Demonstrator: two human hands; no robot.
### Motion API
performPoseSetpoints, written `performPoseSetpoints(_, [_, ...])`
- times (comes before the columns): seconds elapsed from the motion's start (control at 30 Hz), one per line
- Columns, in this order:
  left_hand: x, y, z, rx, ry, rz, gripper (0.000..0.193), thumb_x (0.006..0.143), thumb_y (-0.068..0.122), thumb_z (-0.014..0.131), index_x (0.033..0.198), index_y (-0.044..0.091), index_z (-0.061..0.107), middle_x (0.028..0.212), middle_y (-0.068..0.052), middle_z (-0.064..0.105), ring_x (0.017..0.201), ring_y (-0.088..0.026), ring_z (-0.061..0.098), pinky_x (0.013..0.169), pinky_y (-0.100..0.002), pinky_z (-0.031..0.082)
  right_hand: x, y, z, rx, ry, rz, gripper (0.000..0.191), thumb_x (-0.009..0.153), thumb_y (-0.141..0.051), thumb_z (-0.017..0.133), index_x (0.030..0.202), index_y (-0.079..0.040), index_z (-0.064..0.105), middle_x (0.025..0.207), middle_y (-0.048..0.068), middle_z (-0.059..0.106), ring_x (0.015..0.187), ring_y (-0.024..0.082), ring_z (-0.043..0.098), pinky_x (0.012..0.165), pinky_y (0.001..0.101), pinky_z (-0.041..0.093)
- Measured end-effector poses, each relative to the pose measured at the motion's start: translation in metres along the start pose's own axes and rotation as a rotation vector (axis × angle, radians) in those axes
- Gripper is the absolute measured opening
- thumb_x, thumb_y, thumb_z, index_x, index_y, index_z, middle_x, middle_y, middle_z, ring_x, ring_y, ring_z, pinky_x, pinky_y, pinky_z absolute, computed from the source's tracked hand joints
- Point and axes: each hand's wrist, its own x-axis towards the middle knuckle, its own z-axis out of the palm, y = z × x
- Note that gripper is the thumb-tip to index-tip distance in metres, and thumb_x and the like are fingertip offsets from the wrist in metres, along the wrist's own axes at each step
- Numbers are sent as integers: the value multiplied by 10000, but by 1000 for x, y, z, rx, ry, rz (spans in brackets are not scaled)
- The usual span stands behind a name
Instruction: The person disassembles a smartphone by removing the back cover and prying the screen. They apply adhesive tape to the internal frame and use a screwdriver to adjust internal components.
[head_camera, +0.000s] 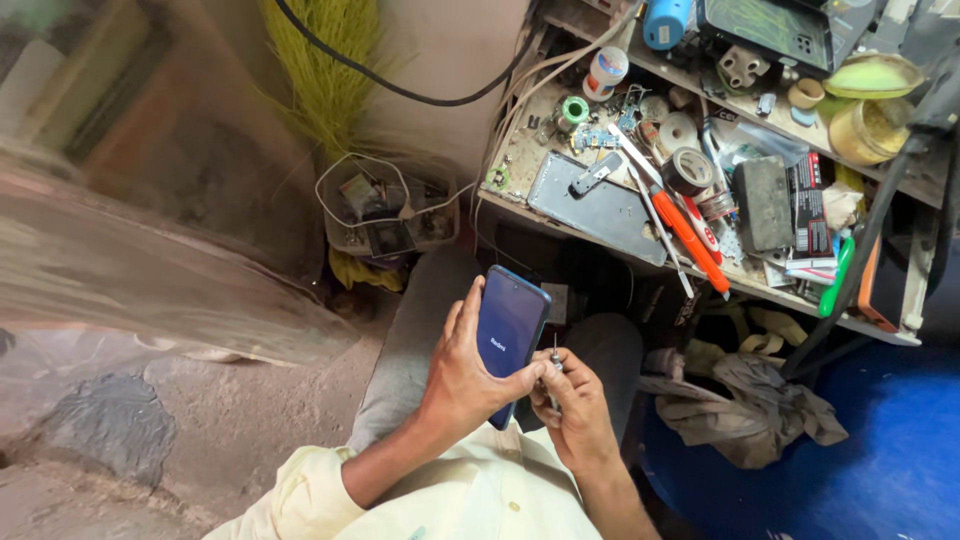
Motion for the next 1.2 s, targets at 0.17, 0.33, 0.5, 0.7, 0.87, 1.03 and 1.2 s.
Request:
performPoseSetpoints(0.17, [5,-9,0,-274,-83,105,1074,730,311,871,1565,-28,288,1386,-198,567,1275,-307,591,1061,-391,488,-1,-16,10,63,-51,-48,196,1036,-152,599,1116,18,655,820,45,636,629,59,525,460,165,358])
performPoseSetpoints(0.33, [2,-13,-15,-1108,-449,-329,870,858,239,656,1638,27,334,1251,-244,591,1037,-310,608,907,-382,547,-4,-47,16,-150,84,-99,282,997,-121,590,1241,9,651,867,35,648,651,58,525,471,167,358])
performPoseSetpoints(0.5, [3,-13,-26,-1415,-587,-490,692,920,291,460,1562,48,369,1342,-245,624,1141,-313,686,840,-393,610,-4,-98,25,-612,128,-281,417,971,-93,635,1383,-40,596,936,11,669,659,26,511,492,159,388])
performPoseSetpoints(0.7, [0,-15,-19,-1214,-376,-439,482,1039,242,476,1440,-22,440,1241,-266,711,1030,-315,735,825,-406,634,24,-160,49,-1206,347,-612,242,931,-119,749,1148,-25,698,962,69,776,716,89,652,595,238,512])
performPoseSetpoints(0.87, [-4,-16,-13,-1139,-267,-349,440,1017,188,543,1406,56,387,1119,-199,708,934,-303,757,738,-406,645,61,-185,63,-1555,306,-951,164,909,-120,812,1047,-38,779,1031,129,755,892,239,735,782,343,573])
performPoseSetpoints(1.03, [-6,-17,-12,-1052,-212,-268,635,994,179,588,1553,93,299,1137,-117,684,921,-244,749,733,-354,628,83,-189,67,-1628,312,-889,175,907,-149,821,1055,-59,794,1020,117,756,869,247,739,769,352,579])
performPoseSetpoints(1.2, [-6,-17,-13,-969,-186,-246,761,997,191,590,1630,112,175,1143,-123,695,926,-196,737,785,-331,628,89,-190,68,-1627,310,-808,172,906,-156,819,1046,-58,795,999,116,752,814,250,728,724,351,569])
